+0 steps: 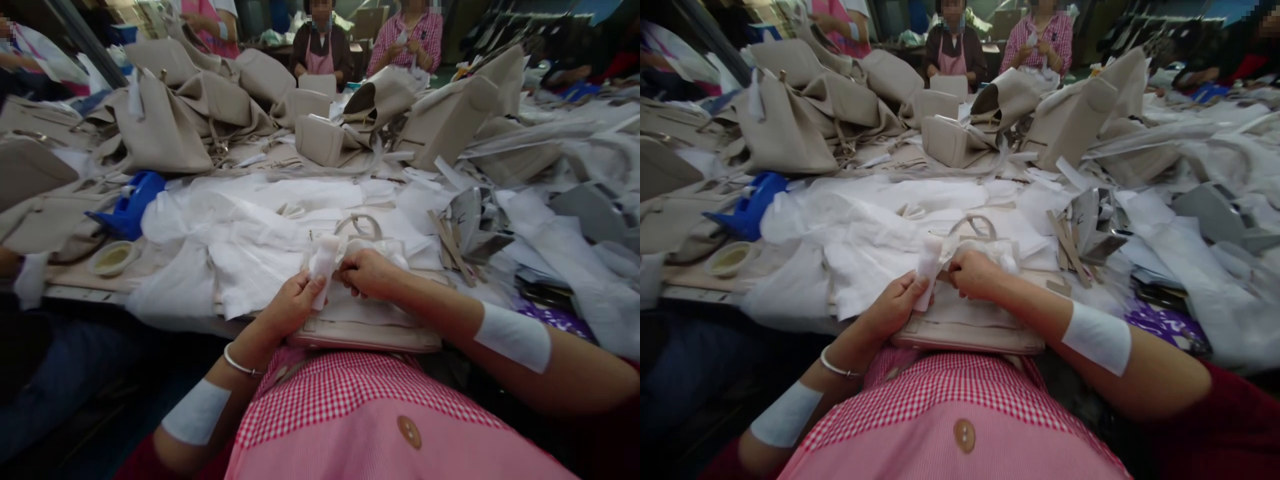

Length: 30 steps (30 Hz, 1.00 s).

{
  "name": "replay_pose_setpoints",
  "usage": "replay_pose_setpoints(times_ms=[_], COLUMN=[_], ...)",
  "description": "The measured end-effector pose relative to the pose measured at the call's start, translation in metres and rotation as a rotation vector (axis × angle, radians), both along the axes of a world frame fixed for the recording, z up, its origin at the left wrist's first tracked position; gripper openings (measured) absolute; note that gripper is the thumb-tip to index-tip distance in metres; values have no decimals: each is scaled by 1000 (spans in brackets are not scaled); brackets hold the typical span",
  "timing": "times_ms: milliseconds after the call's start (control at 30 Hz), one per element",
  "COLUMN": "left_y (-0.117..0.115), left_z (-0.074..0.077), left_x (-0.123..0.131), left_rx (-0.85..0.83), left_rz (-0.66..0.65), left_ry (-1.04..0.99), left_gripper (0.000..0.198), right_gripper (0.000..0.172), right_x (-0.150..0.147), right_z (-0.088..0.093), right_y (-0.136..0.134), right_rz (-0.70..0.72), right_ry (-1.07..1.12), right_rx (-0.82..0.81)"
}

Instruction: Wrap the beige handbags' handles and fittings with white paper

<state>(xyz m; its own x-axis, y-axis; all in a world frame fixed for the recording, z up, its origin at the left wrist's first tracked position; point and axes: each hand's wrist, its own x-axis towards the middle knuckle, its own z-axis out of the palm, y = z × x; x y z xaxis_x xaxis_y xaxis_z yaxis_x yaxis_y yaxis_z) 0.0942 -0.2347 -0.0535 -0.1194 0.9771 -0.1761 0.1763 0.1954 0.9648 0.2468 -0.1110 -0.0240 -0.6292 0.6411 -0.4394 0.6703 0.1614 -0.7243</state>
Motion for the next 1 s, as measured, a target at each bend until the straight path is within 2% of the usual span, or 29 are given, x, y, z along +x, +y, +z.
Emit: replay_pose_setpoints(times_ms=[133,233,300,367,433,500,600,667,767,833,1000], left_y=[-1,-3,-5,-6,-6,-7,-8,-9,-9,-8,-4], left_z=[3,3,3,3,4,7,10,9,2,-4,-8], left_x=[0,-1,-1,-1,0,1,2,1,-1,-2,-2], left_rx=[16,40,49,64,86,107,133,122,90,80,85], left_rz=[2,22,40,55,74,84,48,38,47,30,-1], left_ry=[103,154,207,273,334,356,335,325,335,351,400], left_gripper=[39,38,37,36,36,35,33,32,33,34,37], right_gripper=[12,16,26,34,30,20,10,9,19,24,26], right_x=[-11,-7,2,8,9,4,-7,-11,-8,-7,-17], right_z=[0,5,7,6,3,-2,-7,-7,-5,-4,-13], right_y=[2,1,-1,-3,-4,-6,-8,-9,-12,-17,-35], right_rz=[45,155,241,242,165,66,-15,-38,-69,-113,-403], right_ry=[154,250,244,194,156,149,174,255,438,507,582], right_rx=[-95,-198,-258,-299,-301,-262,-212,-296,-582,-705,-707])
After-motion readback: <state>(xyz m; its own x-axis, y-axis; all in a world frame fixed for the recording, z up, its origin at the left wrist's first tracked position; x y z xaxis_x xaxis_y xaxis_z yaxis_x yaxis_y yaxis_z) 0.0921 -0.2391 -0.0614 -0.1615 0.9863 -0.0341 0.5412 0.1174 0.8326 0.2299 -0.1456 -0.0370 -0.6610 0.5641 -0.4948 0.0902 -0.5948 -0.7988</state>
